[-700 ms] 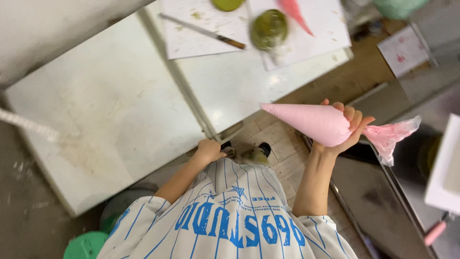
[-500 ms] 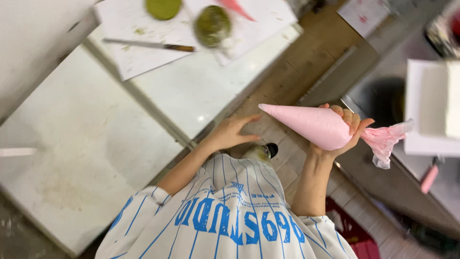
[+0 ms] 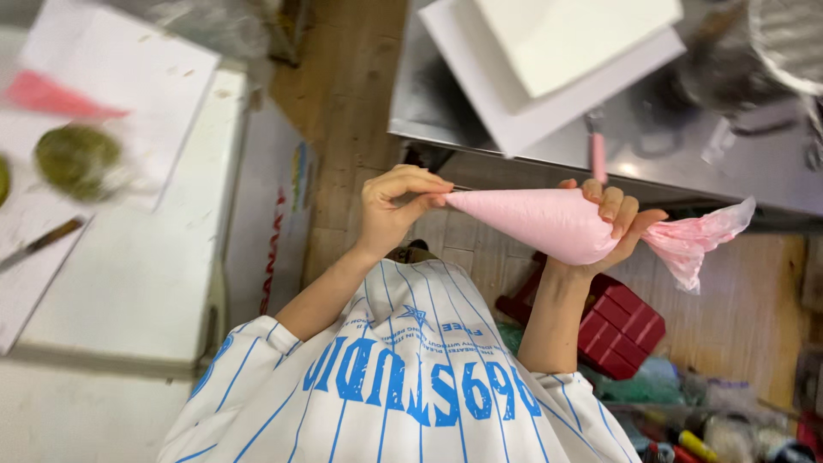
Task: The person pipes pink frosting from a bag along the lower edge of a rectangular white cake, creating a ruffled border, and then wipes the station with a cloth.
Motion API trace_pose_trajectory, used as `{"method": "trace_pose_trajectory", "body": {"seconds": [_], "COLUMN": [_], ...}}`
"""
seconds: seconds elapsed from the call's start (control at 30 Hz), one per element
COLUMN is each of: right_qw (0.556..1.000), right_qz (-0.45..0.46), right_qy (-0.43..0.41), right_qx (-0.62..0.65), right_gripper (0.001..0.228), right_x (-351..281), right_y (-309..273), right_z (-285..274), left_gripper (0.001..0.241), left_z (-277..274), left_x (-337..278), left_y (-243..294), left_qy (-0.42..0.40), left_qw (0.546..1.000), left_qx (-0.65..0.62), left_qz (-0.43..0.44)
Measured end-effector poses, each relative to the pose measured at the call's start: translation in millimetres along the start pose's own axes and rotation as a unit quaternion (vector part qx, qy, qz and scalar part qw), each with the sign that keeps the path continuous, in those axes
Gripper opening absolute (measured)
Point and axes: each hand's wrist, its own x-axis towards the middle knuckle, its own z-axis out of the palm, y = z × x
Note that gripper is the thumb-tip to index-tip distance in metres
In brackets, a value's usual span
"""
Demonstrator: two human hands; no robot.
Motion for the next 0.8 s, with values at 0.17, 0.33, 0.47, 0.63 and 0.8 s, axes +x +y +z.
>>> {"method": "trace_pose_trajectory", "body": {"seconds": [0.17, 0.33, 0.47, 0.63, 0.8], "right_qw": [0.993, 0.959, 0.96, 0.937, 0.852], "right_qz": [-0.035, -0.048, -0.071, -0.089, -0.116], "right_qy": [0.108, 0.144, 0.149, 0.15, 0.136], "right_qx": [-0.015, -0.241, -0.226, -0.303, -0.493], "right_gripper": [0.065, 0.05, 0.029, 0.015, 0.015], "right_x": [-14.9, -39.0, -39.7, -10.7, 11.1], "right_y": [-47.5, -42.1, -46.3, -37.2, -19.1], "right_z": [-2.6, -30.4, -53.0, -71.2, -72.6], "left_gripper": [0.017, 0.047, 0.059, 0.06, 0.045], "left_z": [53.3, 69.5, 85.0, 117.9, 144.9], "left_x": [15.4, 13.7, 33.2, 51.5, 59.3], "left_y": [-32.4, -90.1, -165.0, -227.6, -241.6], "left_qy": [-0.085, -0.172, -0.154, -0.186, -0.144], "left_qw": [0.981, 0.941, 0.908, 0.862, 0.859], "left_qx": [-0.152, -0.221, -0.094, -0.074, -0.144], "left_qz": [-0.09, -0.193, -0.379, -0.465, -0.47]}}
